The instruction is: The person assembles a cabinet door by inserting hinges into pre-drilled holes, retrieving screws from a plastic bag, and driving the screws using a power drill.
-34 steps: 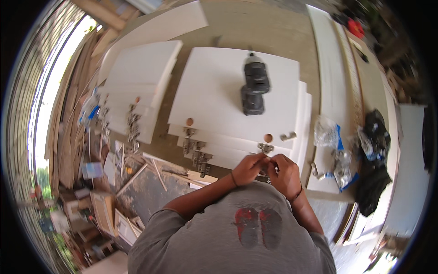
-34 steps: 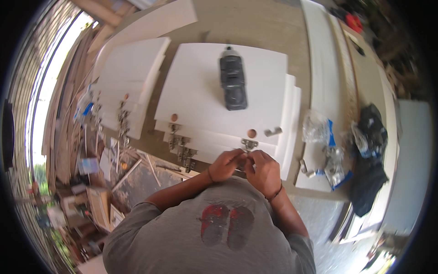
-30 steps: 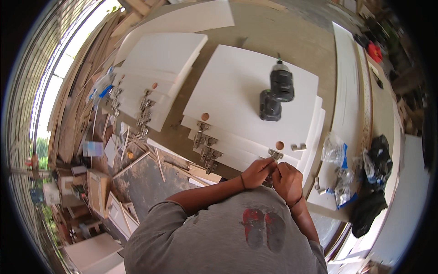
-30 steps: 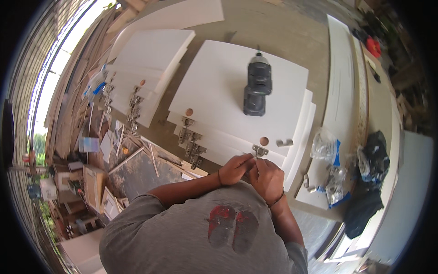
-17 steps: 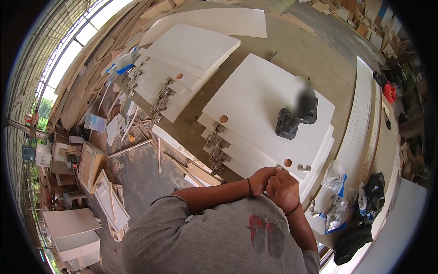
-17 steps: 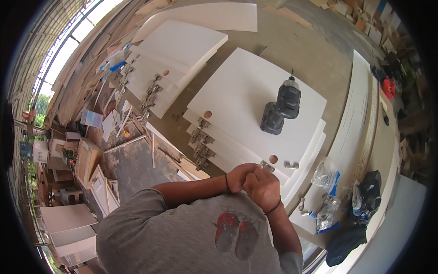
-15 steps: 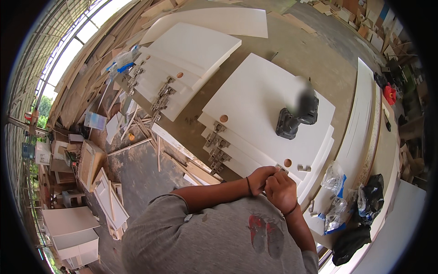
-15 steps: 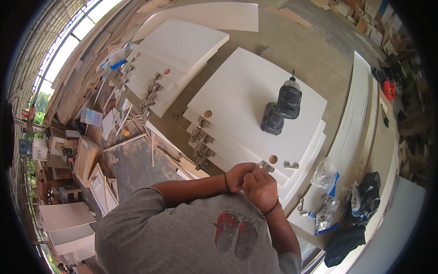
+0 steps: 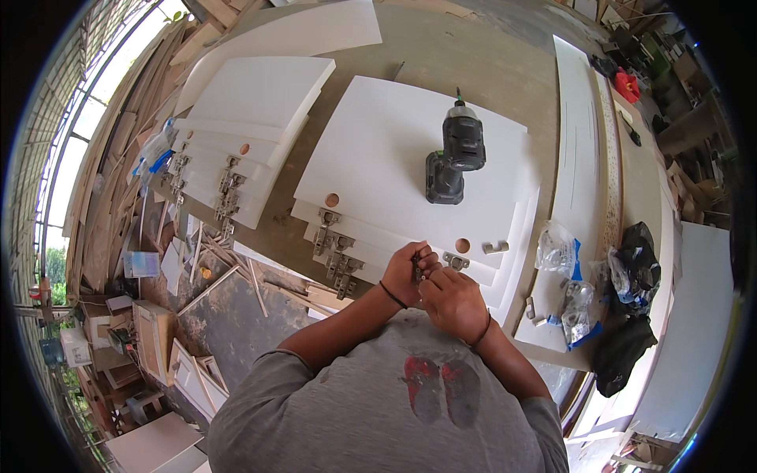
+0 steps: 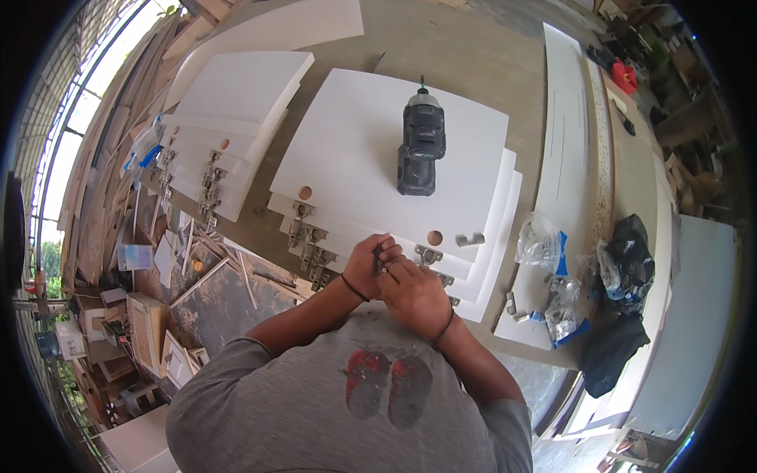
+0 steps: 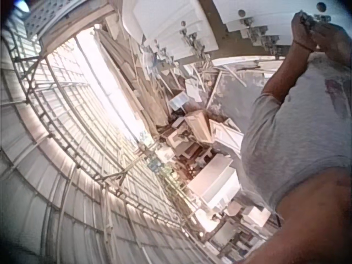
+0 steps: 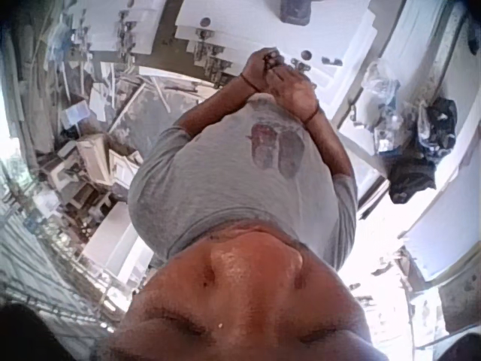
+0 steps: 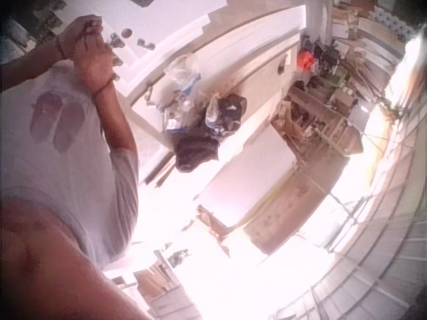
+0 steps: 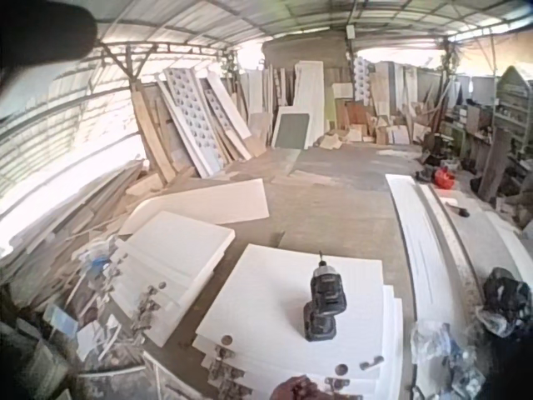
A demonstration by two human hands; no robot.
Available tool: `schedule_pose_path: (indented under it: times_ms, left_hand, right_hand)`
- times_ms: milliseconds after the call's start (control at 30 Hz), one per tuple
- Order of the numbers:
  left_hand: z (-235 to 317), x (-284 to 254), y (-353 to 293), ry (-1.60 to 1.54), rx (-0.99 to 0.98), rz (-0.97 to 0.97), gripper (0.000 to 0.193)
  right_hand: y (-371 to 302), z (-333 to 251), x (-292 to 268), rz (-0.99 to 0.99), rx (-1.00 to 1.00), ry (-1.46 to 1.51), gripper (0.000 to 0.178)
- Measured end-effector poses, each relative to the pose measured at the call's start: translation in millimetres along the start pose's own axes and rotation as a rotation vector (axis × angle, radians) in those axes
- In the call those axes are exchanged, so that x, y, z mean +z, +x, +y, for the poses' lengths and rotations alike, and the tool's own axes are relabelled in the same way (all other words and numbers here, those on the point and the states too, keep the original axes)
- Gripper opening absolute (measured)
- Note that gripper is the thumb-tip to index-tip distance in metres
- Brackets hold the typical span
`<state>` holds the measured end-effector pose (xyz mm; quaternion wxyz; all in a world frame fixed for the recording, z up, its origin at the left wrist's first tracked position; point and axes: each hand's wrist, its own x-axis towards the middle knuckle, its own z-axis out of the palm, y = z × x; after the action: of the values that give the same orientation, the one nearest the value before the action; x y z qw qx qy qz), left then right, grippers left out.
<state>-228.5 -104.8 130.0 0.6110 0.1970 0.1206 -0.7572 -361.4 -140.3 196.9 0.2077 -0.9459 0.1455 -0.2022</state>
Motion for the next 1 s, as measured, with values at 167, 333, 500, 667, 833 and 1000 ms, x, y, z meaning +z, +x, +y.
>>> schedule_pose_path:
  times_ms: [167,333,500,667,833,1000]
  left_hand:
    - [3.3,15.0,-0.3,-0.018,0.111,-0.007,0.025]
    - [3.5,9.2,-4.0,-0.063,0.032,-0.149,0.021]
    - [-12.8,11.2,-1.7,-0.052,0.016,-0.359,0.036]
    - [-17.8,11.1,-3.9,-0.061,-0.058,-0.271,0.045]
    - [-21.7,7.7,-2.2,-0.055,-0.057,-0.217,0.045]
    - [-23.6,10.4,-2.2,-0.088,-0.079,-0.161,0.042]
  right_hand:
    - [-4.4,-1.5,-0.4,0.023,0.169,0.032,0.008]
    - [-1.2,-7.0,-6.7,0.15,0.211,0.202,0.008]
    - [-12.1,-0.3,-4.4,0.167,0.649,0.416,0.018]
    - [-16.6,-0.4,1.4,0.106,0.633,0.357,0.019]
    - [-16.3,-0.4,3.2,0.087,0.605,0.374,0.017]
    - [-19.5,2.6,5.3,0.096,0.611,0.403,0.015]
